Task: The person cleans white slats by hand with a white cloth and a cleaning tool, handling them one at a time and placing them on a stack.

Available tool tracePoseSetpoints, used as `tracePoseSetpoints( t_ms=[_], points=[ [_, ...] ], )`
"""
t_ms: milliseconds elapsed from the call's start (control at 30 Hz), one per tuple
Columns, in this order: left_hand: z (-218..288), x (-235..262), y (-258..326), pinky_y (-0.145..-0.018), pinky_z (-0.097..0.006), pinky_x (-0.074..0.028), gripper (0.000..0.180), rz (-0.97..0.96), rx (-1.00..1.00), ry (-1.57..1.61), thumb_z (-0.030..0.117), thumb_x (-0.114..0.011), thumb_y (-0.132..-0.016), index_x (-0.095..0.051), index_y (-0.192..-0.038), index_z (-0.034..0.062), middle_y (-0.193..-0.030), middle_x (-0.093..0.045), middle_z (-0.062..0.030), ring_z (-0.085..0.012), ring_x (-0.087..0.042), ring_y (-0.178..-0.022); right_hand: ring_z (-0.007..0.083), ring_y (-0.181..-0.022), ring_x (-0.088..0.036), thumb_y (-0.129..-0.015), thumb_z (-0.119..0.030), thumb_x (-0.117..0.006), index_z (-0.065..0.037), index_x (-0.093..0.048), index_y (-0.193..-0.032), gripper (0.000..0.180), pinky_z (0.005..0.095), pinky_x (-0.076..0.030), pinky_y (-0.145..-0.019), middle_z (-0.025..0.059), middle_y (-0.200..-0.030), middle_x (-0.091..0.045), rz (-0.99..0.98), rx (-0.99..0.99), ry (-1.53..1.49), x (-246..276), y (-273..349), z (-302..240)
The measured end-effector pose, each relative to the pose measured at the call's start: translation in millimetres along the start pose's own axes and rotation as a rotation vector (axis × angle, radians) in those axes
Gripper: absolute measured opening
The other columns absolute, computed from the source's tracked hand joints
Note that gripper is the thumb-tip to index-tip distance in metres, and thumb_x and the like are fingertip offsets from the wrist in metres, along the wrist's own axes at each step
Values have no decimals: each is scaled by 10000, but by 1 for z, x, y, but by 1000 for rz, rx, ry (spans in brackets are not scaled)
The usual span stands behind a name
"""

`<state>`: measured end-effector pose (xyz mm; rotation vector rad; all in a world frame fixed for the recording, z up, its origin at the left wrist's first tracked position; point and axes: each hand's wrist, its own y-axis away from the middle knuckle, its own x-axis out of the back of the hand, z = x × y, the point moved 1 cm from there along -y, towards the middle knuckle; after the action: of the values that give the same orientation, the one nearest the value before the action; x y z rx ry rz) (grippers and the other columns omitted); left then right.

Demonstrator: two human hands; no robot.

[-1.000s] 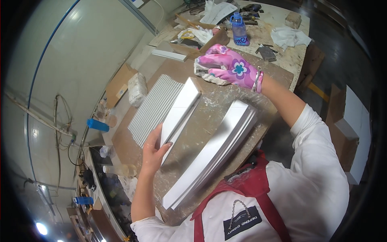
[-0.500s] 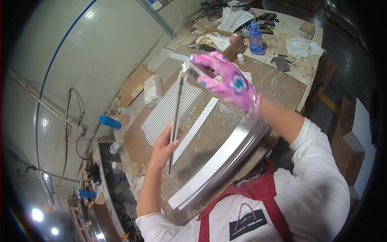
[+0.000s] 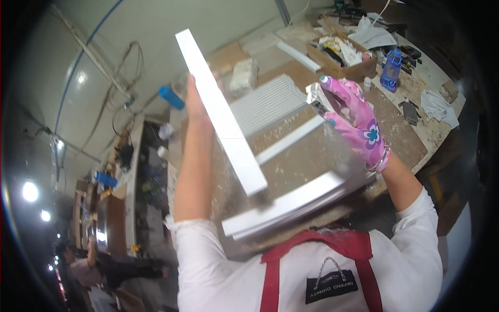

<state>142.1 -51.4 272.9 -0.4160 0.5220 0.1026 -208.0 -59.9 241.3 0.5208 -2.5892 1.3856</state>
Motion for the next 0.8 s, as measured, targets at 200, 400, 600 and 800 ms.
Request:
tracePoseSetpoints(
  t_ms=[200,400,600,800],
  points=[
    [-24,32,-17,-665,-305,-477,450,227,80,301,356,-332,-963,-461,-1074,-61,-844,-504,-125,-212,-502,-731,297,-1020,-514,-777,-149,-683,-25,-503,-1246,518,392,-448,-865,164,-1089,-498,-212,230,192,-28,26,-22],
    [-37,43,-14,-638,-349,-454,464,479,-66,272,416,-235,-984,-412,-901,-5,-765,-479,-141,-240,-483,-671,288,-973,-513,-764,-146,-699,-29,-529,-1222,502,379,-454,-824,153,-1075,-494,-90,167,100,-54,39,-36],
    [-35,42,-2,-630,-331,-447,416,585,-142,219,404,-245,-956,-363,-940,5,-757,-460,-133,-224,-464,-660,213,-764,-582,-798,-155,-674,-33,-562,-1153,393,317,-483,-594,117,-930,-556,-3,265,188,-65,26,-21],
    [-19,73,-4,-677,-324,-487,299,448,-90,406,268,-234,-940,-398,-955,18,-830,-507,-143,-233,-520,-733,234,-847,-542,-793,-93,-635,-39,-550,-1142,363,368,-478,-738,126,-957,-532,33,42,313,-50,24,-2]
  ],
)
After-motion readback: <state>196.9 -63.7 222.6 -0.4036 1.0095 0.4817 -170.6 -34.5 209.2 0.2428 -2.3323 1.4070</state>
